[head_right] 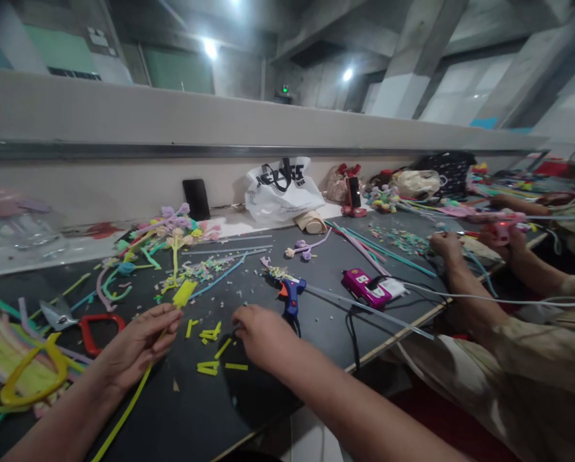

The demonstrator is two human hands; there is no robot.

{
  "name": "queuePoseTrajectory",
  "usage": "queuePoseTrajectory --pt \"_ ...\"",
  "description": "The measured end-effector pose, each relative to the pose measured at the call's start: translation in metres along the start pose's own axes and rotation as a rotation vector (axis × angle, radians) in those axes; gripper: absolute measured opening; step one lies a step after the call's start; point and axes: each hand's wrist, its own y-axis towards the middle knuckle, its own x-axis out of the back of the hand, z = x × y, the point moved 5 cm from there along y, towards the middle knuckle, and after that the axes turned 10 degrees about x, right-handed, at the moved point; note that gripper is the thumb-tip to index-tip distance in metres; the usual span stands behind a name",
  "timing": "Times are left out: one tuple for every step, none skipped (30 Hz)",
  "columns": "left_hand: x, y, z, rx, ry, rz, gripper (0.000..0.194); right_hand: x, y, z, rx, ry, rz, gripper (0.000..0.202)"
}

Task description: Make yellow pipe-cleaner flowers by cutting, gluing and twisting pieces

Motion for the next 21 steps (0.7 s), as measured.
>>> queuePoseTrajectory --pt "-0.001 0.0 0.001 0.016 0.001 0.023 0.022 -0.011 0.003 0.005 0.042 -0.009 0.015 0.019" --pt "-0.001 0.0 0.002 0.031 0.001 0.041 0.021 -0.02 0.006 0.008 0.074 -0.026 0.023 0.02" --pt "-0.002 0.0 0.004 0.043 0.0 0.055 0.021 -0.028 0.009 0.009 0.082 -0.037 0.03 0.019" --pt "-0.002 0.0 0.004 0.054 -0.001 0.067 0.021 -0.033 0.011 0.007 0.075 -0.044 0.035 0.017" --pt "-0.002 0.001 0.006 0.067 -0.003 0.08 0.021 -0.036 0.012 0.006 0.072 -0.055 0.036 0.015" --pt "-0.003 0.001 0.007 0.082 -0.009 0.096 0.021 -0.037 0.013 0.004 0.07 -0.064 0.036 0.013" --pt "-0.004 0.001 0.008 0.096 -0.015 0.113 0.021 -0.036 0.014 0.002 0.067 -0.069 0.034 0.012" --pt "-0.005 0.001 0.009 0.11 -0.02 0.127 0.021 -0.035 0.014 0.001 0.062 -0.071 0.03 0.011" --pt "-0.006 0.001 0.009 0.121 -0.023 0.135 0.021 -0.032 0.014 0.0 0.053 -0.069 0.023 0.011" --pt "-0.006 0.001 0.01 0.13 -0.022 0.14 0.02 -0.028 0.014 -0.001 0.039 -0.061 0.014 0.011" --pt "-0.007 0.001 0.011 0.135 -0.019 0.141 0.02 -0.024 0.015 -0.001 0.023 -0.05 0.002 0.011" --pt "-0.007 0.001 0.011 0.136 -0.013 0.138 0.019 -0.019 0.016 -0.001 0.008 -0.039 -0.011 0.011" --pt "-0.007 0.001 0.011 0.136 -0.006 0.133 0.018 -0.014 0.017 -0.001 -0.003 -0.028 -0.03 0.011" --pt "-0.007 0.001 0.012 0.136 0.0 0.129 0.018 -0.007 0.018 0.001 -0.007 -0.011 -0.055 0.011" --pt "-0.008 0.0 0.012 0.134 0.007 0.126 0.019 -0.001 0.02 0.003 -0.004 0.01 -0.084 0.012" --pt "-0.009 0.0 0.012 0.133 0.014 0.123 0.019 0.005 0.022 0.005 0.001 0.035 -0.112 0.012" --pt "-0.009 -0.001 0.012 0.132 0.022 0.119 0.019 0.012 0.023 0.008 0.008 0.059 -0.138 0.013" --pt "-0.009 -0.001 0.013 0.132 0.033 0.115 0.02 0.017 0.025 0.011 0.018 0.08 -0.16 0.013" --pt "-0.01 -0.001 0.013 0.132 0.043 0.109 0.02 0.022 0.027 0.015 0.033 0.089 -0.175 0.014" --pt "-0.01 -0.002 0.013 0.132 0.054 0.102 0.019 0.026 0.028 0.018 0.052 0.085 -0.181 0.015" --pt "-0.01 -0.002 0.013 0.133 0.066 0.095 0.019 0.028 0.03 0.02 0.075 0.069 -0.181 0.016"
